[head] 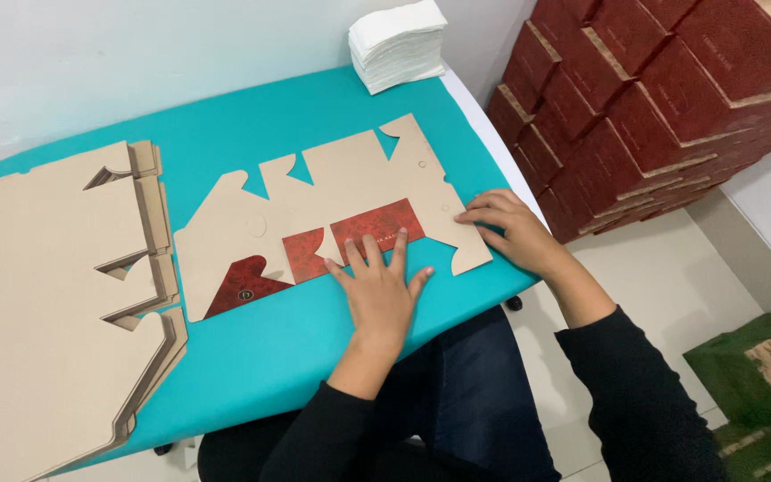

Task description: The person folds a flat cardboard piece into a box shape on a teal table. They then place a white tissue inside the assembled box and close the lid.

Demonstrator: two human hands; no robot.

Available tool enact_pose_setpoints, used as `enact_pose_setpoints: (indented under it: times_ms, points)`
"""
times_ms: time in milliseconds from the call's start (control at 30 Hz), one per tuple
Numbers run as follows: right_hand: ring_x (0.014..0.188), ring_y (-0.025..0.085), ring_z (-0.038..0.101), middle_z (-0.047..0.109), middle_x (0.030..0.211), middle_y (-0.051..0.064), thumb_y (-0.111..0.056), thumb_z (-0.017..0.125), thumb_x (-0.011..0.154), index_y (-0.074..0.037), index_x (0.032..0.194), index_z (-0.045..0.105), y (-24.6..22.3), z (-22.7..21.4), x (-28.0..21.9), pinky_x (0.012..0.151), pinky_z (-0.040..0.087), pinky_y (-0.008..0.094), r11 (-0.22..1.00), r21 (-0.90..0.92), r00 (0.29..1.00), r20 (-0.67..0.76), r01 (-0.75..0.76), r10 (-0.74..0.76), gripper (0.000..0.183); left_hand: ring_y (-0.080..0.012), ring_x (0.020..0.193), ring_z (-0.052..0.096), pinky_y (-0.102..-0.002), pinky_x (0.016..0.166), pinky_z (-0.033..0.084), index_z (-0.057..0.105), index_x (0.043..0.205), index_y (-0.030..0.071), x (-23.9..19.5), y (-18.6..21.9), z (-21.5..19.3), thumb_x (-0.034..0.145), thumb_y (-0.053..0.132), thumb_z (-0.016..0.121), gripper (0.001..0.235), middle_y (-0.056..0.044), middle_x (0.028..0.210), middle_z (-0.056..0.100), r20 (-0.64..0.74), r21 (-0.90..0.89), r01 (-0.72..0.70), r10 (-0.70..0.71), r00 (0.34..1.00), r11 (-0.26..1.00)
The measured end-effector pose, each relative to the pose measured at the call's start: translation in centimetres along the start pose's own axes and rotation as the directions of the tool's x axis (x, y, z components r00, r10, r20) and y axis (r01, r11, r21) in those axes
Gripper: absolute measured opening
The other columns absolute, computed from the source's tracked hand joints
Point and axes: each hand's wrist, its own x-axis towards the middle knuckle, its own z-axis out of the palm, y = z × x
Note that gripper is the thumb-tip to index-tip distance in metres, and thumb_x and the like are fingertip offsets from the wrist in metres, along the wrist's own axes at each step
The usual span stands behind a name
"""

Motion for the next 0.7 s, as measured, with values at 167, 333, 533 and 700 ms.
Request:
enact_pose_setpoints:
  times_ms: [167,333,533,700]
  points:
    - [0.12,0.029,0.051,0.064,0.114,0.003,-0.01,0.069,0.081,-0.021,0.106,0.071,2.0,0.9,-0.4,0.104,0.04,0.046,0.998,-0.033,0.999,0.002,0.051,-0.051,0.028,-0.044,0.135,0.029,-0.062,0.107,0.019,0.046,0.137,0.012,0.6,-0.2,1.2,0.09,0.063,0.035,0.071,-0.022,0.137,0.043,-0.092,-0.083,-0.118,0.11,0.99,0.99]
    - [0.111,0.021,0.054,0.063,0.103,-0.003,-0.032,0.067,0.088,-0.018,0.093,0.066,3.3,2.5,0.7,0.099,0.041,0.039,0.991,-0.122,0.997,-0.06,-0.048,0.04,0.015,-0.0423,0.137,0.031,-0.054,0.113,0.017,0.042,0.138,-0.001,0.7,0.0,0.5,0.092,0.06,0.036,0.076,-0.027,0.139,0.041,-0.156,-0.221,-0.241,0.21,0.965,0.945]
    - [0.107,0.023,0.05,0.057,0.097,-0.001,-0.037,0.073,0.083,-0.017,0.09,0.062,3.0,4.0,1.7,0.094,0.039,0.041,0.955,-0.145,0.962,-0.131,-0.259,0.241,0.024,-0.0447,0.135,0.032,-0.062,0.106,0.023,0.035,0.145,0.026,1.4,1.2,1.9,0.09,0.066,0.031,0.068,-0.025,0.134,0.044,-0.115,-0.107,-0.21,0.198,0.973,0.972]
    - [0.123,0.031,0.033,0.04,0.128,0.006,-0.037,0.079,0.074,-0.016,0.126,0.043,-0.4,4.6,2.4,0.108,0.021,0.054,0.93,-0.004,0.917,-0.167,-0.367,0.361,0.066,-0.0413,0.136,0.03,-0.063,0.107,0.021,0.042,0.14,0.031,1.9,1.3,2.6,0.091,0.064,0.029,0.061,-0.023,0.136,0.043,-0.055,-0.098,-0.177,0.172,0.984,0.979]
